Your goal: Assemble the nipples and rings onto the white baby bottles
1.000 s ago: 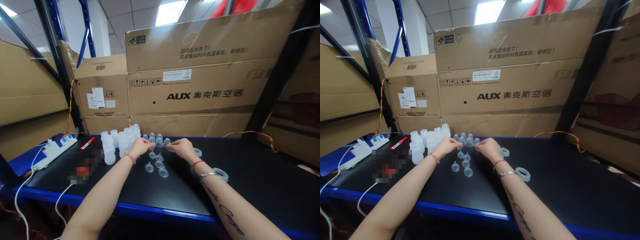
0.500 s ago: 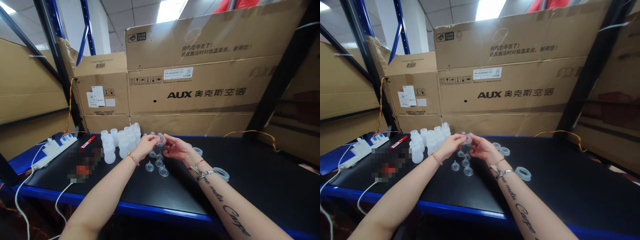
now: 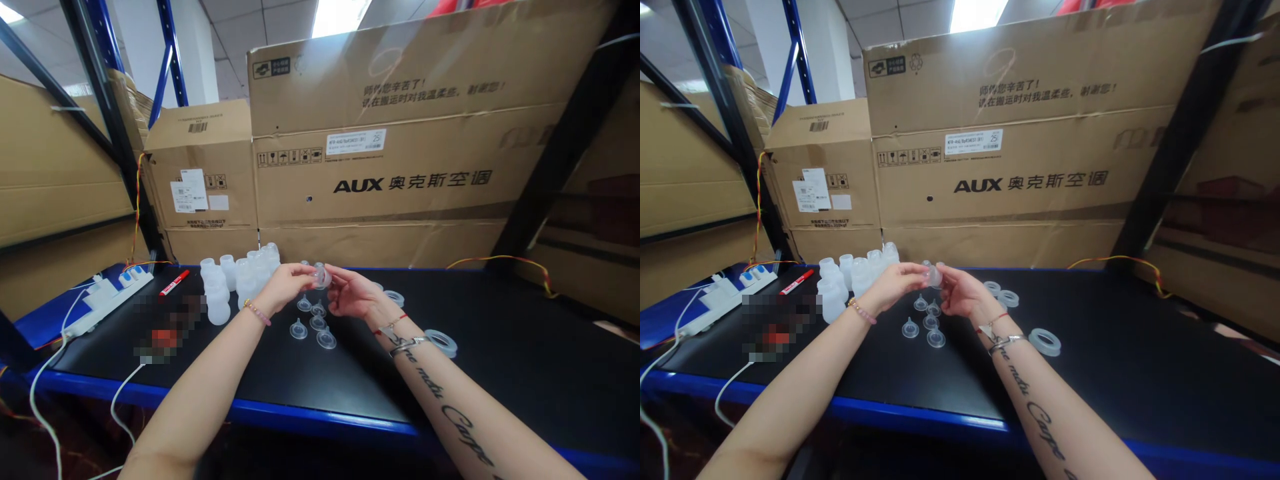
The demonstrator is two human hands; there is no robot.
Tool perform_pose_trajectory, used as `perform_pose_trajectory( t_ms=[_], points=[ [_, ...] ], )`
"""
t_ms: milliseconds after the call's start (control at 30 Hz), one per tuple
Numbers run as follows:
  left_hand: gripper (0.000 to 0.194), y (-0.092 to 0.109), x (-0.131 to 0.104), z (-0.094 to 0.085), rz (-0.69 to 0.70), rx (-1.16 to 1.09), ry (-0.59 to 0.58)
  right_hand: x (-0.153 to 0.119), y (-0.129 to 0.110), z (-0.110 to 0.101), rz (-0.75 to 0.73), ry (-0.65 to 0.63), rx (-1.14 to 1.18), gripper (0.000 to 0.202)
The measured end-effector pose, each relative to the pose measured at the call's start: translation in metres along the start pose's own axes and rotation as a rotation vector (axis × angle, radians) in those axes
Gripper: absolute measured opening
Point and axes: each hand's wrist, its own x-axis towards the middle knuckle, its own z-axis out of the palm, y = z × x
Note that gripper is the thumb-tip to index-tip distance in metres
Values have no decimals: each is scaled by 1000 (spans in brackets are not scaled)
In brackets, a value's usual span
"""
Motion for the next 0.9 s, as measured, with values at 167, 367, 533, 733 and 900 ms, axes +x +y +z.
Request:
perform_pose_trajectory(
  t_ms=[167, 367, 533, 733, 900],
  points=[
    [36, -1, 0, -5, 79, 41, -60, 1, -1, -1, 95, 5, 126, 27],
    [38, -13, 1, 10, 52, -17, 5, -3, -6, 7, 159, 85, 203, 29],
    [41, -17, 4, 14, 78, -89, 58, -8, -12, 22, 200, 162, 189, 29],
    [42, -19, 9, 7, 20, 23, 176, -13, -11, 40, 160, 281, 74, 27],
    [45, -13, 7, 8, -69, -47, 230, -17, -7, 43, 0, 369, 40, 19]
  ],
)
